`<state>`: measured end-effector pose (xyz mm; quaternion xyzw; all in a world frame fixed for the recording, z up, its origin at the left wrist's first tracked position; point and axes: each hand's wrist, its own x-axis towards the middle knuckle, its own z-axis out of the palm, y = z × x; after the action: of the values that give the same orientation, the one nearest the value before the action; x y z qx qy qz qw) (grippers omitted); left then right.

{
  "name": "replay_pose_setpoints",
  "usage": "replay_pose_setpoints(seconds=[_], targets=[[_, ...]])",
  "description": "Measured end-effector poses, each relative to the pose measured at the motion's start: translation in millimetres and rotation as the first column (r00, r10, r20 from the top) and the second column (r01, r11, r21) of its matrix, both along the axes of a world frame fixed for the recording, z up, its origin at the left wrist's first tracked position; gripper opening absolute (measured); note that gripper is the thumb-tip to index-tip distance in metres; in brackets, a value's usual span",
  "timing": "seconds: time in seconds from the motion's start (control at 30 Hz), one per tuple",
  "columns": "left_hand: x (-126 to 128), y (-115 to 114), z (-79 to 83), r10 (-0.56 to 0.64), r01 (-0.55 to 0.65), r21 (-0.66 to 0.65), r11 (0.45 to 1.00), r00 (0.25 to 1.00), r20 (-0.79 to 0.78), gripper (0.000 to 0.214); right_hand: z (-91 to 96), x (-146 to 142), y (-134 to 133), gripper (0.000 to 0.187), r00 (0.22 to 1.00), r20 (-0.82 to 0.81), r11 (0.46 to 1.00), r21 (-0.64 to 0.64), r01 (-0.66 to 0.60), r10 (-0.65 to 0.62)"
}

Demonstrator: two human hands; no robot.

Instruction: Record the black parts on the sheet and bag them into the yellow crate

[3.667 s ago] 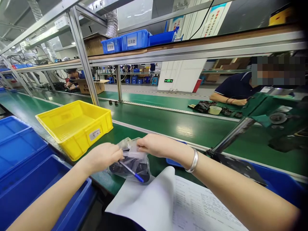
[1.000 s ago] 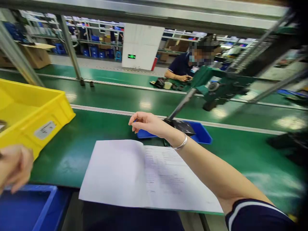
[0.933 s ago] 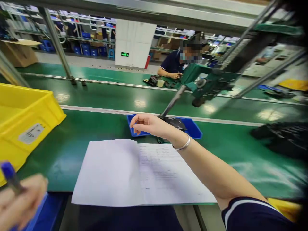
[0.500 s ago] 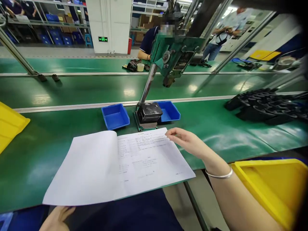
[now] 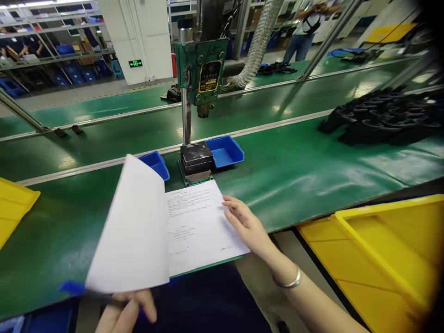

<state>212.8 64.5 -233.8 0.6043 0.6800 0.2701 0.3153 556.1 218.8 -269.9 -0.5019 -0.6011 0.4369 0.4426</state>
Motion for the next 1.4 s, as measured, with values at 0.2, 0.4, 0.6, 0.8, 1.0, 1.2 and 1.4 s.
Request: replay_pose_setpoints(seconds=[0.2,0.4,0.6,0.8,1.0,1.2,1.4], targets=[[29.6,34.2,20.4,-0.135,0.135,-0.022,0.991,0.991,-0.019,0.038,17.0,-60.7,-18.5,0.036,0.957,-0.272,0.98,-0.141,-0.143,0.101],[-28.8,28.9,0.5,0.02,0.045,0.19,0.981,0.946,-0.323,0.028,29.7,-111.6,-21.6,0.038,0.834,-0.471,0.888,-0.194,-0.416,0.288],[-80.7,43.6,-15.8,0.157,0.111,0.429,0.896,0.825,-0.543,0.017,32.2,-169.2,-6.4,0.039,0.748,-0.419,0.778,-0.138,-0.613,0.515],[-133.0,44.5,1.1,0.477,-0.101,0.605,0.79,0.72,-0.503,0.021,46.5,-211.7,27.8,0.045,0.813,0.124,0.822,-0.054,-0.567,0.569],[-182.1,21.3,-1.3,0.822,-0.648,0.509,0.567,0.408,-0.397,0.047,46.1,-272.5,69.5,0.049,0.665,0.646,0.641,0.339,-0.689,0.373],[-194.6,37.0,-8.2,0.887,-0.847,0.285,0.449,0.382,-0.26,0.049,40.9,-331.7,87.3,0.057,0.457,0.832,0.691,0.129,-0.711,0.315],[-180.0,42.4,20.0,0.865,-0.863,0.069,0.5,0.493,-0.096,0.04,41.4,-330.0,95.2,0.05,0.252,0.777,0.663,-0.266,-0.7,0.577]])
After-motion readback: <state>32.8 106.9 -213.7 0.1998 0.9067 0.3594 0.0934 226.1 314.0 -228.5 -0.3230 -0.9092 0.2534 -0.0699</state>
